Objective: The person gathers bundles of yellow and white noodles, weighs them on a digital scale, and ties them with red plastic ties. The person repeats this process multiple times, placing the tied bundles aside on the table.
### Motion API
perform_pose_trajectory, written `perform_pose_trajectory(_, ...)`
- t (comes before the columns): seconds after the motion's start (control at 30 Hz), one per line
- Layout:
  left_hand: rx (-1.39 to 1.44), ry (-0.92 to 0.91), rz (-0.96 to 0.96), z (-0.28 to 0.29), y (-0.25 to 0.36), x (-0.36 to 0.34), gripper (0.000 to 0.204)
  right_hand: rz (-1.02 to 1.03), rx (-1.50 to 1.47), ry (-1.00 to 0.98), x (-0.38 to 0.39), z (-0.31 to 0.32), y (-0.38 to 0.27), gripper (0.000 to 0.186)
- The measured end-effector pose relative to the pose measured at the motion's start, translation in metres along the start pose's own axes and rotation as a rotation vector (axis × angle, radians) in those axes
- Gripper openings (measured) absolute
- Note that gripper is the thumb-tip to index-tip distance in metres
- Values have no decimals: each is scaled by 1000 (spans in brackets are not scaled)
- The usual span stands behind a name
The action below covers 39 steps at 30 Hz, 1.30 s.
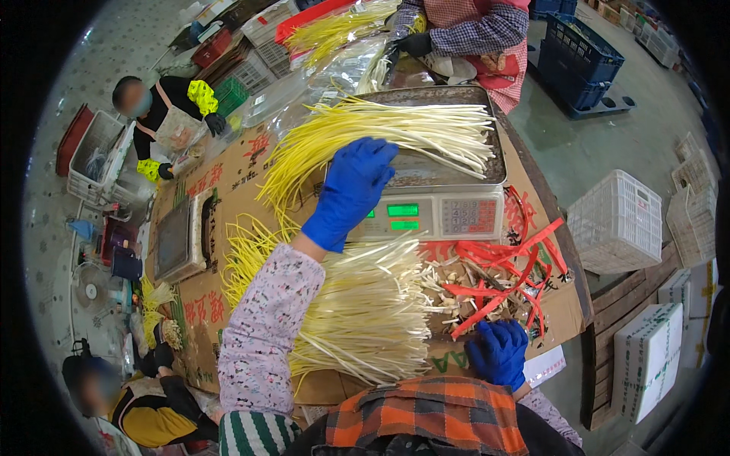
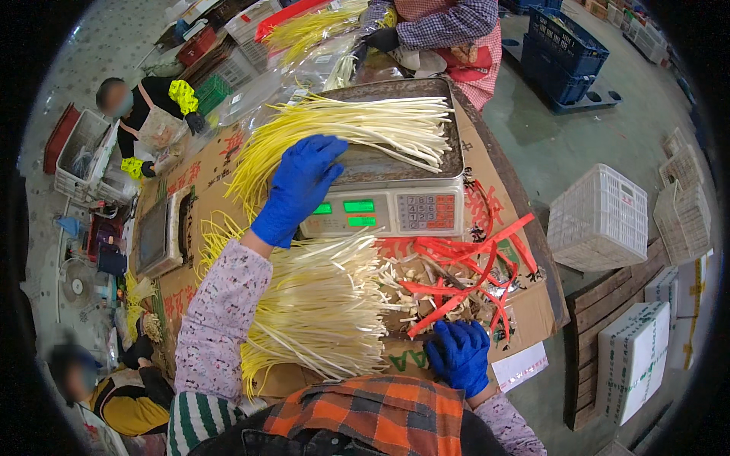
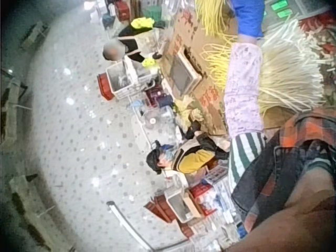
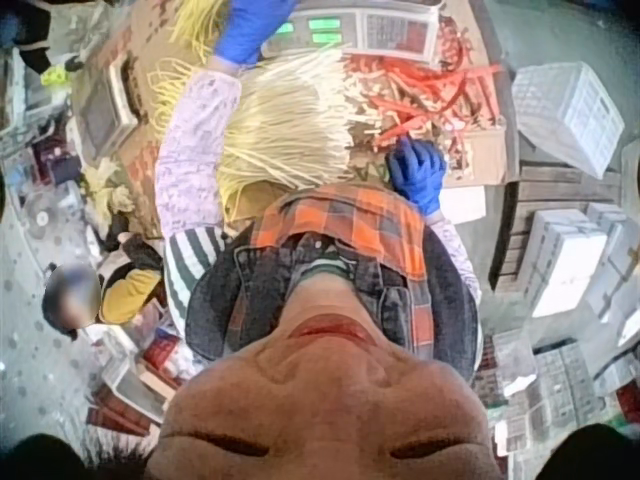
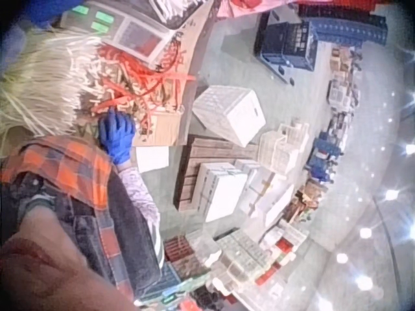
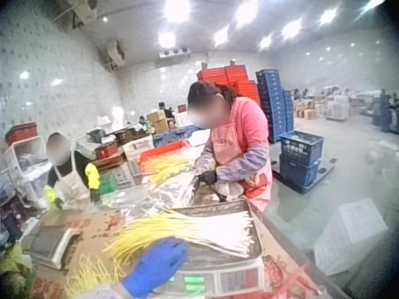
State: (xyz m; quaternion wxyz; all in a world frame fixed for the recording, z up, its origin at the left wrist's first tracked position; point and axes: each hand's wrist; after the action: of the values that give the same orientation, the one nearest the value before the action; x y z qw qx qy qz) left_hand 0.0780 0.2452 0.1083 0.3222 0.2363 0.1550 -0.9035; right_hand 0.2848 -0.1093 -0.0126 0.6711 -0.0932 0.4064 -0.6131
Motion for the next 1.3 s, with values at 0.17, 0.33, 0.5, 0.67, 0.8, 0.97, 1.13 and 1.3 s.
perform_pose_trajectory(0.17, -145, 119, -94, -33, -1, -38, 37, 92, -264, -142, -9, 14, 12, 47)
perform_pose_trajectory(0.33, -233, -15, -103, -49, -10, -49, 23, 123, -341, -59, -63, 47, -4, 51)
perform_pose_trajectory(0.5, -152, 52, -93, -41, -15, -50, 18, 34, -312, 57, -144, 56, -3, 38)
perform_pose_trajectory(0.67, -66, 175, -106, -34, -18, -52, 17, 132, -242, 289, -247, 26, 17, 34)
perform_pose_trajectory(0.8, -45, 197, -98, -31, -15, -50, 13, 130, -67, 162, -294, 6, 17, 34)
perform_pose_trajectory(0.97, -30, 211, -79, -30, -14, -48, 11, 28, -11, -47, -320, -14, 28, 32)
perform_pose_trajectory(1.13, -83, 226, -69, -31, -14, -46, 10, -246, -291, 41, -321, -7, 33, 38)
perform_pose_trajectory(1.3, -85, 181, -34, -24, -11, -47, 18, -399, -520, 238, -302, 30, 58, 35)
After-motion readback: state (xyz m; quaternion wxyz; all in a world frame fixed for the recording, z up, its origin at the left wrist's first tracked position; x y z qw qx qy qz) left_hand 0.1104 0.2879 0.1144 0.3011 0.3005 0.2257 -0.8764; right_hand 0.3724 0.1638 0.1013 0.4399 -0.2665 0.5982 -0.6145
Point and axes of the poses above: each hand's wrist, its own x-axis away from the middle knuckle, its own z-axis out of the back of the hand, y = z × x, and after that the axes turned 15 degrees about -x, right-handed
